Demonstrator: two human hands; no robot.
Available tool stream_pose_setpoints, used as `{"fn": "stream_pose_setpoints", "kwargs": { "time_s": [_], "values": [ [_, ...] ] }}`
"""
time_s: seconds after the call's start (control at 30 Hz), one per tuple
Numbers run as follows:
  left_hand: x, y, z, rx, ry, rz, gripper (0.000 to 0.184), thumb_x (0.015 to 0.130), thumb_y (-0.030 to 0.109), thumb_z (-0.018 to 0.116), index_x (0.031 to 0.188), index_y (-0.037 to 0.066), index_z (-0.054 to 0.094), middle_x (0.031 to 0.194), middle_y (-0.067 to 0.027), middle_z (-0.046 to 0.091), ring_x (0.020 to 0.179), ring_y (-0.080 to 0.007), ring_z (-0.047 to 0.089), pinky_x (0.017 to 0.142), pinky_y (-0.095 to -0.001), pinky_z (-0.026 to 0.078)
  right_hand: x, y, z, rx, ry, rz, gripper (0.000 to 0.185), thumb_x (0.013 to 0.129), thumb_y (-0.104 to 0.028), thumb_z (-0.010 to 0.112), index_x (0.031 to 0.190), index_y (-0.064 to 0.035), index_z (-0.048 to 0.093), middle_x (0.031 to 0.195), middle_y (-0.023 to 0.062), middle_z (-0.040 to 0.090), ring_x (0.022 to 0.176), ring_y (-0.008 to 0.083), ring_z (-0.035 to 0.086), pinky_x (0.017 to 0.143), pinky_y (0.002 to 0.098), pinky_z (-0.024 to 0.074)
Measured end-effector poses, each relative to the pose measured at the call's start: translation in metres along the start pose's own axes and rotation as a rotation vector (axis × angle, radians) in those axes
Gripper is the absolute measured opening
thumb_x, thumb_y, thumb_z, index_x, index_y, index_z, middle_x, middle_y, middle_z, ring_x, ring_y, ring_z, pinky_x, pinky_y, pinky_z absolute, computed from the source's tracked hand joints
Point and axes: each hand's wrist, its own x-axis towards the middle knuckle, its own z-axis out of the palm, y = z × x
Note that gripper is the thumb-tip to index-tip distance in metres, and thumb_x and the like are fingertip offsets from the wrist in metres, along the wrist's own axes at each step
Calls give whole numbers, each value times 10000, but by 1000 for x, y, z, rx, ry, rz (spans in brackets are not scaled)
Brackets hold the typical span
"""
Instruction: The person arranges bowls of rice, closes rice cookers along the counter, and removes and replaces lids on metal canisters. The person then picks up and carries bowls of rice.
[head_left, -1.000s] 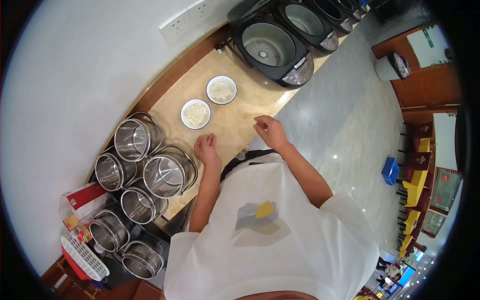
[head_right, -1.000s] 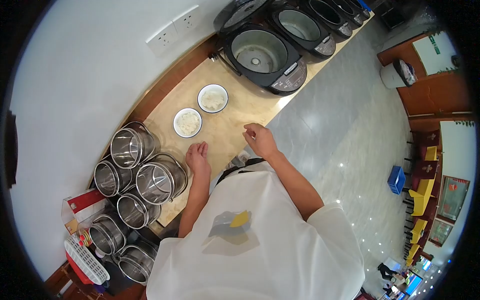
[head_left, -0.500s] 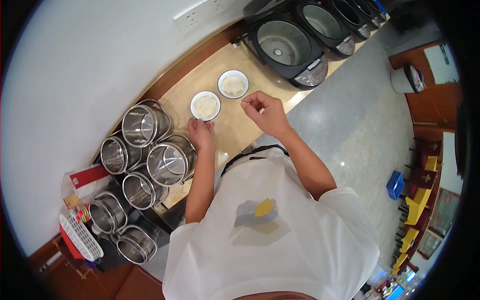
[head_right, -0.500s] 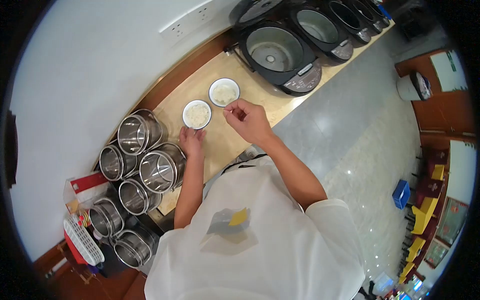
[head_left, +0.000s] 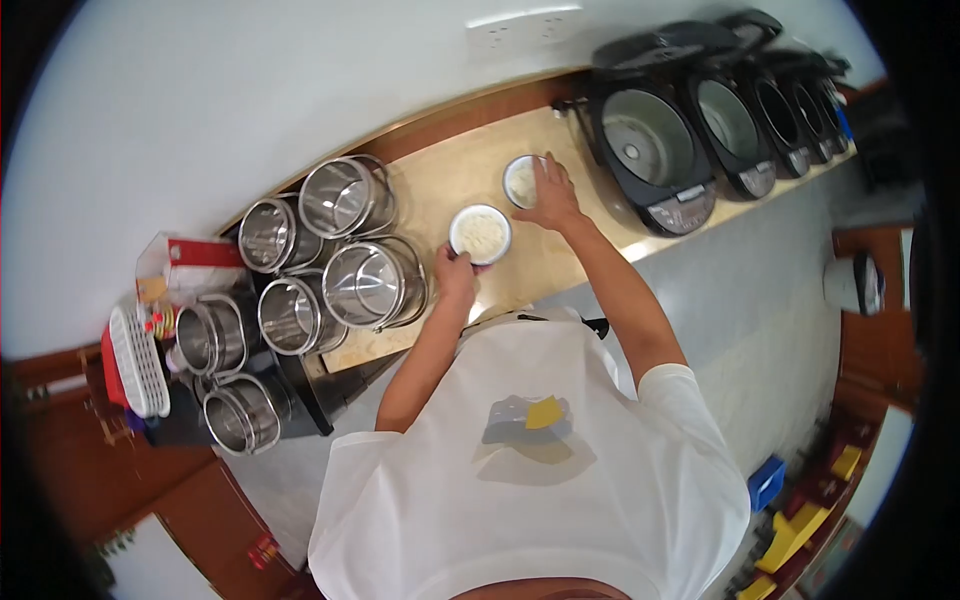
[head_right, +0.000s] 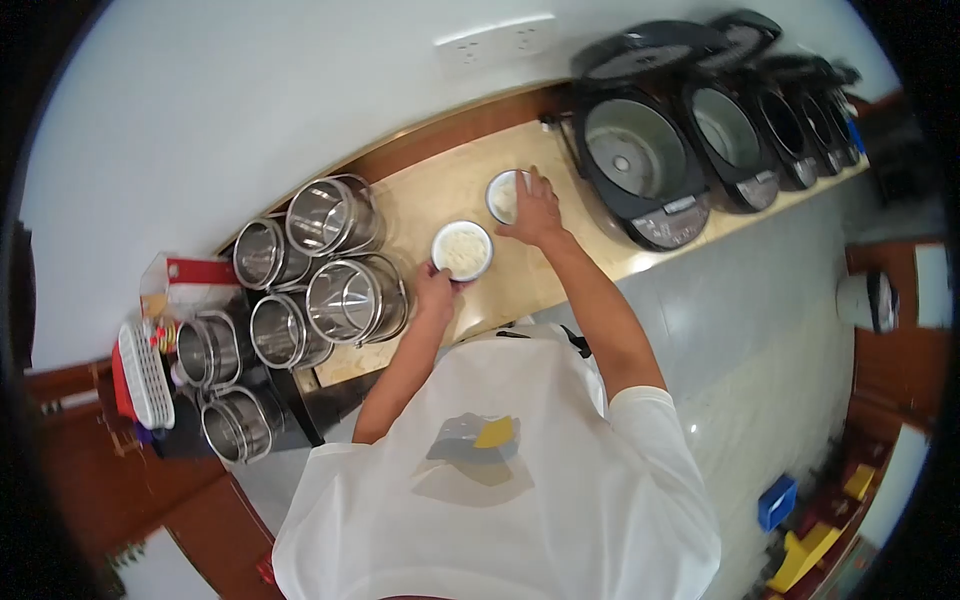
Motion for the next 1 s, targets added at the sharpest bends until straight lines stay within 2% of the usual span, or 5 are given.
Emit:
{"fn": "stream_pose_setpoints", "kwargs": {
  "time_s": [0.27,0.37,0.63,0.7,1.0],
  "values": [
    [-78,7,-41,-58,-128,-97,475,920,-103,485,1385,-35,420,1311,-218,579,1083,-375,688,830,-521,664,-2,-1,5,-1,32,5,1158,637,-389,903,1567,-59,297,1533,225,345,1355,465,399,1156,514,377],
    [-102,15,-54,-72,-182,-125,475,917,-85,511,1377,-10,417,1272,-210,606,1081,-337,698,811,-468,656,-18,1,12,-12,63,-61,1118,639,-365,892,1547,-50,321,1524,231,346,1341,472,402,1141,514,390],
    [-170,2,-78,-203,-61,-127,447,928,-66,536,1354,21,437,1244,-178,626,1052,-300,709,860,-428,638,-70,2,17,12,18,-177,1102,637,-312,889,1545,-45,324,1516,231,355,1336,475,397,1130,519,393],
    [-188,-10,-83,-317,-22,-77,477,926,-66,544,1381,36,445,1146,-174,647,970,-270,720,803,-398,646,-77,-1,19,9,-36,-191,1098,639,-304,890,1545,-45,325,1520,237,351,1341,474,392,1134,521,387],
    [-248,-65,-128,-457,139,-75,548,916,-51,550,1433,89,435,1195,-105,653,1032,-219,691,789,-369,627,-124,-13,31,37,-43,-366,1094,621,-283,912,1523,-34,345,1500,260,388,1368,476,384,1164,534,336]
  ]
}}
